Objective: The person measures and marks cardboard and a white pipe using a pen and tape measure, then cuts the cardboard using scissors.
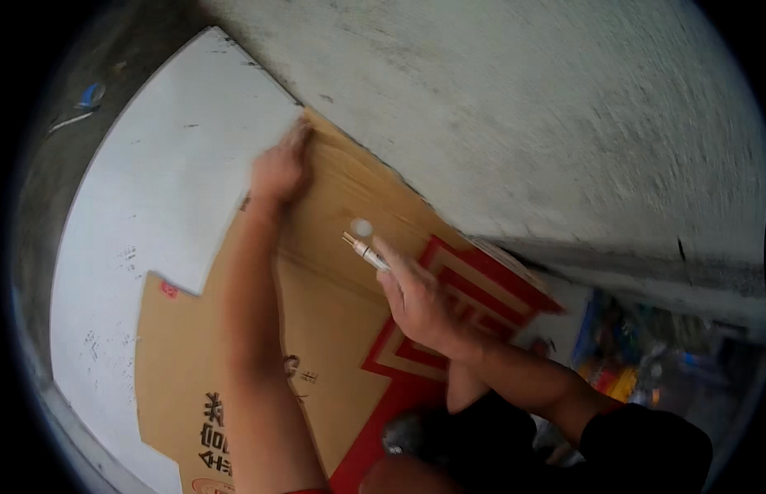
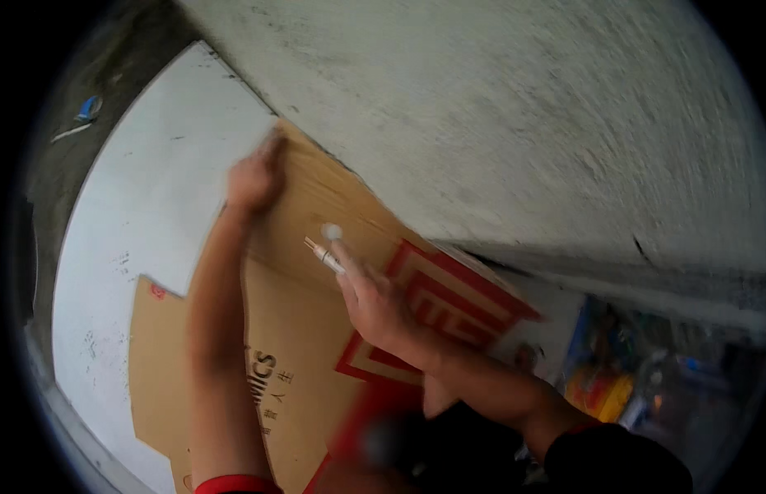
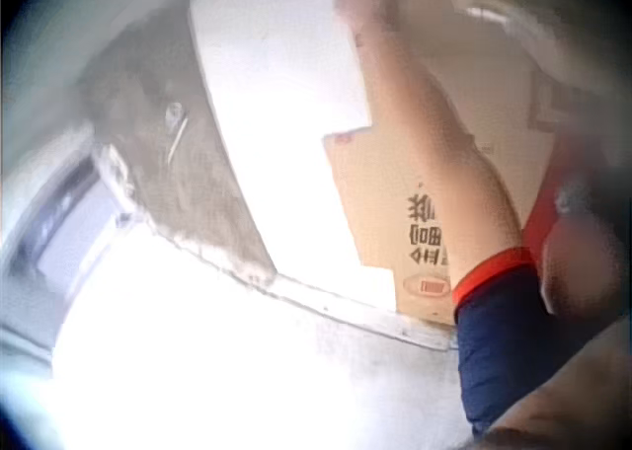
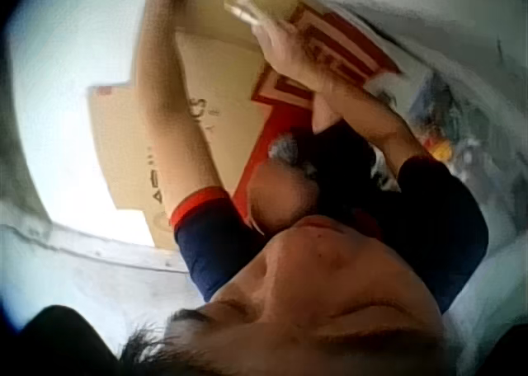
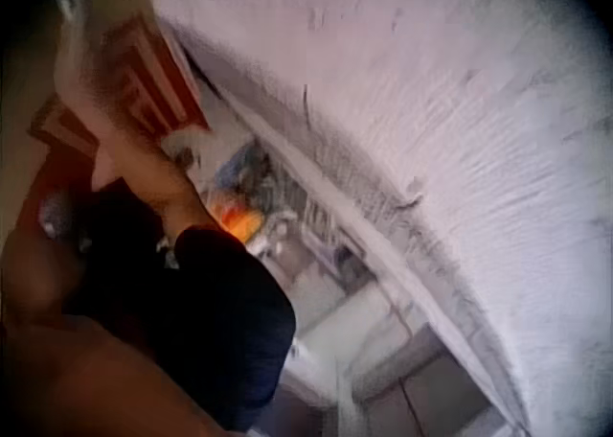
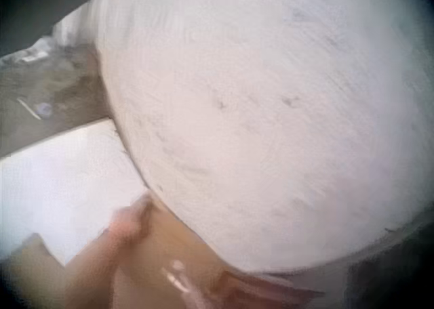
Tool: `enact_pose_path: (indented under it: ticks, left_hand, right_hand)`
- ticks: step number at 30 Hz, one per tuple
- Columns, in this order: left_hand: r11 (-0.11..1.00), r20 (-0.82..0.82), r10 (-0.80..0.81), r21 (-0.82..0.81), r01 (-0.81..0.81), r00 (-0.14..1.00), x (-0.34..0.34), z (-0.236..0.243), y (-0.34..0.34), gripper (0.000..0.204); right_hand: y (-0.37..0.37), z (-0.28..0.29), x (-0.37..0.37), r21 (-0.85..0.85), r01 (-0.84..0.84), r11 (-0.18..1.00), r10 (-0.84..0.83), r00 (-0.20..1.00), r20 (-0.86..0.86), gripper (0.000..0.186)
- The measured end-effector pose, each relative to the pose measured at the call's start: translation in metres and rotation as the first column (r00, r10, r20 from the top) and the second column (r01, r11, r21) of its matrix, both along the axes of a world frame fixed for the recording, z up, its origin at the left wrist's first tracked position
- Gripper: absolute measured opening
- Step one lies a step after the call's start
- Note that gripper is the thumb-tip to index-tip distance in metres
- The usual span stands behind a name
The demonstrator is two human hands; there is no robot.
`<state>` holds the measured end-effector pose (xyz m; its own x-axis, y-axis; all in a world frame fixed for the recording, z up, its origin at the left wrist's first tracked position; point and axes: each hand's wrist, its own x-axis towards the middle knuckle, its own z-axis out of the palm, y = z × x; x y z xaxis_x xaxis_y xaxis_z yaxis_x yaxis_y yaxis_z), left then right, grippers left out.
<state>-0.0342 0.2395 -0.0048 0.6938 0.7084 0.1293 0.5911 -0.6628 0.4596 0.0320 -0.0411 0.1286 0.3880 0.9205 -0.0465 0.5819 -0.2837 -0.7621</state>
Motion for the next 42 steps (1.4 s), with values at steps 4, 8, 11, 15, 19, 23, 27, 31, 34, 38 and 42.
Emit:
enact_pose_path:
  ticks: [4,8,11,15,19,23,27,31,34,38,42]
  left_hand:
    - [0.994,-0.040,0.041,0.104,-0.036,0.998,-0.005,0.016,-0.003,0.046]
    - [0.983,-0.124,0.149,0.123,-0.133,0.981,-0.001,0.021,0.000,0.048]
    - [0.978,-0.046,0.146,0.157,-0.137,0.988,0.000,0.023,-0.017,0.049]
    - [0.945,0.133,0.230,0.204,-0.254,0.964,-0.009,0.044,-0.086,0.042]
    - [0.877,0.240,-0.365,0.413,0.246,0.900,-0.009,0.060,-0.217,0.030]
    - [0.568,0.131,-0.823,0.229,0.791,0.553,0.075,0.087,-0.345,0.049]
    - [0.347,-0.091,-0.919,0.276,0.896,0.384,0.130,0.065,-0.362,0.061]
    - [0.377,-0.267,-0.863,0.225,0.899,0.429,0.164,0.055,-0.374,0.072]
    - [0.436,-0.248,-0.838,0.235,0.869,0.487,0.178,0.034,-0.366,0.067]
    - [0.466,-0.279,-0.807,0.243,0.851,0.521,0.183,0.022,-0.381,0.065]
    - [0.476,-0.357,-0.771,0.227,0.849,0.528,0.189,0.024,-0.388,0.065]
  right_hand:
    - [-0.147,0.009,0.038,-0.185,0.071,0.980,-0.059,0.996,0.068,0.031]
    - [-0.244,-0.001,0.102,-0.338,0.194,0.921,-0.170,0.980,0.098,0.028]
    - [-0.280,-0.028,0.140,-0.214,0.139,0.967,-0.086,0.967,0.239,0.031]
    - [-0.298,-0.061,0.136,-0.279,0.168,0.945,-0.108,0.970,0.219,0.053]
    - [-0.289,-0.084,0.126,-0.070,0.208,0.976,-0.197,0.971,0.132,0.053]
    - [-0.312,-0.105,0.128,0.016,0.148,0.989,-0.147,0.954,0.262,0.033]
    - [-0.313,-0.104,0.130,-0.013,0.109,0.994,-0.098,0.935,0.341,0.025]
    - [-0.324,-0.105,0.129,-0.034,0.090,0.995,-0.069,0.914,0.399,0.024]
    - [-0.317,-0.099,0.130,-0.020,0.068,0.997,-0.055,0.917,0.396,0.025]
    - [-0.325,-0.110,0.130,0.000,0.101,0.995,-0.093,0.918,0.385,0.023]
    - [-0.323,-0.112,0.128,0.027,0.115,0.993,-0.117,0.908,0.403,0.022]
